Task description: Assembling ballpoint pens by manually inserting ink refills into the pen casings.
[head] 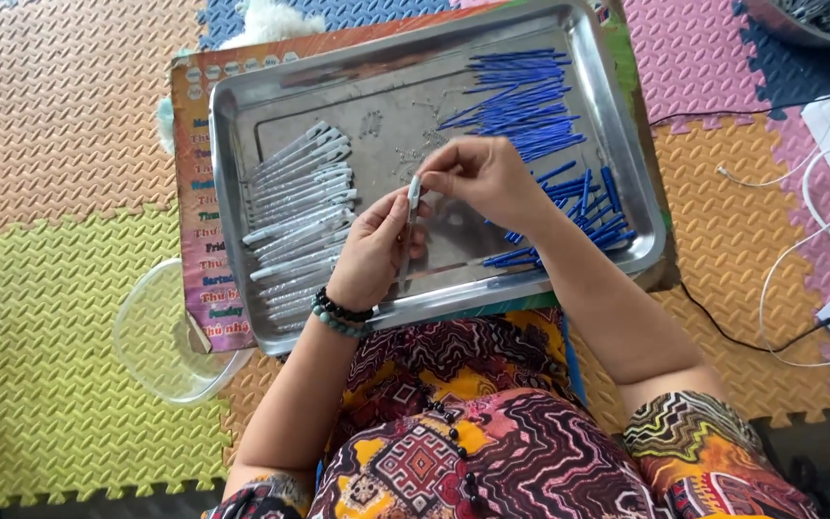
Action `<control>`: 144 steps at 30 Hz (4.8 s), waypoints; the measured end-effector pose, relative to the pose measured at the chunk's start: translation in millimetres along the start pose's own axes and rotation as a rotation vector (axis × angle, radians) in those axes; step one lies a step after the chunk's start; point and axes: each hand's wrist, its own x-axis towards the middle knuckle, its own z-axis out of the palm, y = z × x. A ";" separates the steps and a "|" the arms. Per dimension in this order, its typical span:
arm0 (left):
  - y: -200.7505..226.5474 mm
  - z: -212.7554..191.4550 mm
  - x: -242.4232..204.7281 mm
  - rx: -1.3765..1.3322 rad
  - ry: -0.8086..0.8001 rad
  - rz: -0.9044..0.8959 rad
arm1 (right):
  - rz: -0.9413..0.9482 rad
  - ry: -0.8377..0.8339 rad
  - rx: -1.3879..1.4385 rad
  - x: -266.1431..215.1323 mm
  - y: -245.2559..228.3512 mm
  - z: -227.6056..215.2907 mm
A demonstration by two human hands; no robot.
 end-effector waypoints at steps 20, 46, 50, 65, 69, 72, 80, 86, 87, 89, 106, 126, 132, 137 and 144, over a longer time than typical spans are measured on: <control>-5.0 25.6 -37.8 -0.013 0.127 0.079 | -0.431 -0.185 -0.902 -153.5 29.3 22.8; -22.5 -3.5 -57.9 -0.120 0.000 0.017 | -0.505 0.031 -1.078 -24.9 -7.5 -106.2; -25.7 -5.0 -59.6 -0.122 -0.048 0.037 | -0.501 0.024 -0.968 -19.1 -25.7 -80.9; -22.5 2.5 -62.6 0.028 -0.045 0.060 | -0.672 -0.062 -1.158 -0.7 -40.8 -61.2; -21.8 3.6 -62.8 0.046 -0.052 0.060 | -0.632 -0.093 -1.173 2.8 -43.3 -54.2; -22.3 2.3 -63.0 0.044 -0.042 0.051 | -0.637 -0.073 -1.136 4.0 -36.0 -50.5; -27.9 2.3 -61.8 0.005 -0.024 0.088 | -0.517 -0.165 -0.781 -16.1 -18.4 -19.6; -29.6 2.1 -64.3 -0.001 0.027 0.090 | -0.181 -0.153 -0.614 -19.6 27.9 -48.8; -29.6 2.4 -64.9 0.012 0.050 0.069 | -0.205 -0.120 -0.894 -19.1 54.0 -60.2; -25.1 6.4 -67.5 0.028 0.065 0.057 | -0.147 -0.148 -1.041 -29.3 71.3 -52.3; -38.6 -6.1 -81.4 -0.074 0.075 0.047 | -0.003 -0.046 -0.282 -15.9 -34.2 -34.2; -31.2 -9.4 -76.7 -0.281 0.040 0.003 | 0.102 -0.125 -0.008 -2.3 -43.5 0.7; -27.5 -8.4 -79.6 -0.335 0.002 -0.003 | 0.458 0.014 0.147 -6.4 0.6 20.6; -26.9 -5.3 -80.2 -0.320 0.000 -0.016 | 0.545 -0.014 0.196 -5.8 -0.3 24.9; -16.7 -0.7 -80.8 -0.289 -0.074 -0.049 | 0.550 0.169 0.033 13.5 4.2 2.3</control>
